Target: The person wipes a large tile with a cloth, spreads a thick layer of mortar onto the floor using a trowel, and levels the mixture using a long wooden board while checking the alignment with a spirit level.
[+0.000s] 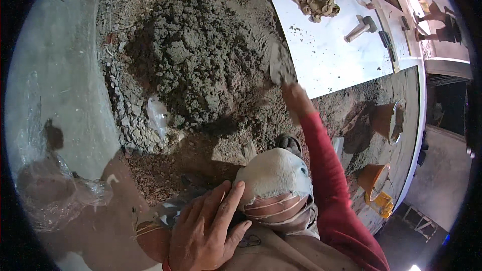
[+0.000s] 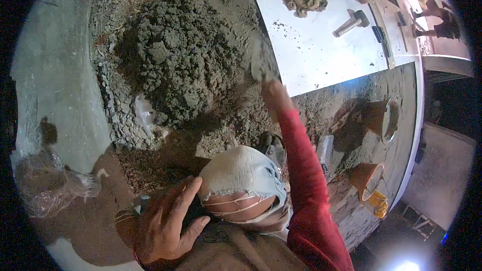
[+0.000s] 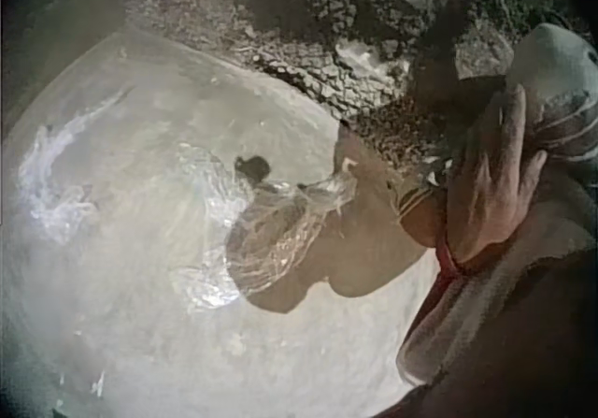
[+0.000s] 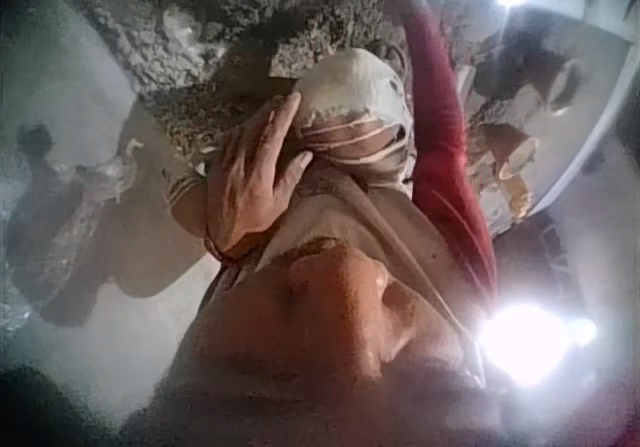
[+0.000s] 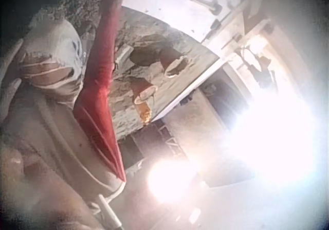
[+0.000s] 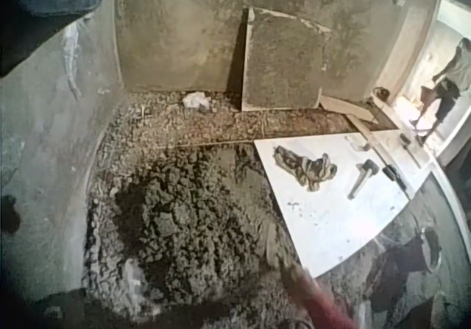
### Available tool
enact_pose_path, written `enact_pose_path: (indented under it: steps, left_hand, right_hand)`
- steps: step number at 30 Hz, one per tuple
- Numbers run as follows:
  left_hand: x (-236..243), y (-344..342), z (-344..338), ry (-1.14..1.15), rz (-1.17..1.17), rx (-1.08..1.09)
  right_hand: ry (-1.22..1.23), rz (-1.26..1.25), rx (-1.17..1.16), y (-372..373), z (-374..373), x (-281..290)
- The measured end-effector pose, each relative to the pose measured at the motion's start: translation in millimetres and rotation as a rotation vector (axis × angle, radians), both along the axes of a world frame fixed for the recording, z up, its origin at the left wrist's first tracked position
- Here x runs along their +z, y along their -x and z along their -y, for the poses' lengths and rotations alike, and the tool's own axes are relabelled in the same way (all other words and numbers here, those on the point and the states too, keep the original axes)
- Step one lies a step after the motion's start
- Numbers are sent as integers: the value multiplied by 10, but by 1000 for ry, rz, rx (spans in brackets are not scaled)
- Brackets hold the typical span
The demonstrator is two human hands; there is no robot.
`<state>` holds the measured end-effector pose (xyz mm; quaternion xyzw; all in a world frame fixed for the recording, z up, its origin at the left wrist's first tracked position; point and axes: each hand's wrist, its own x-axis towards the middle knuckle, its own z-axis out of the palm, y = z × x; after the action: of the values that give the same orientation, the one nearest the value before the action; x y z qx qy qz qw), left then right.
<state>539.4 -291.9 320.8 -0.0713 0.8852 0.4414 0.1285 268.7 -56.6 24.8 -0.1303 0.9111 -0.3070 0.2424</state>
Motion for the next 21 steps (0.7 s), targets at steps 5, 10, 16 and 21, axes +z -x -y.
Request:
enact_pose_path:
  steps: [5, 10, 16, 21]
  left_hand:
    - [31, -53, -38, -58, -33, 9]
    - [113, -123, -77, -2, 21, -13]
    - [166, -153, -107, 71, 9, -5]
    - [184, -170, -112, 88, -5, -9]
  right_hand:
    - [-386, -65, 205, -703, -493, -74]
    - [-104, -151, -75, -1415, -755, 41]
    - [168, 212, -440, -1090, 199, -137]
    - [50, -181, 147, -53, 854, -312]
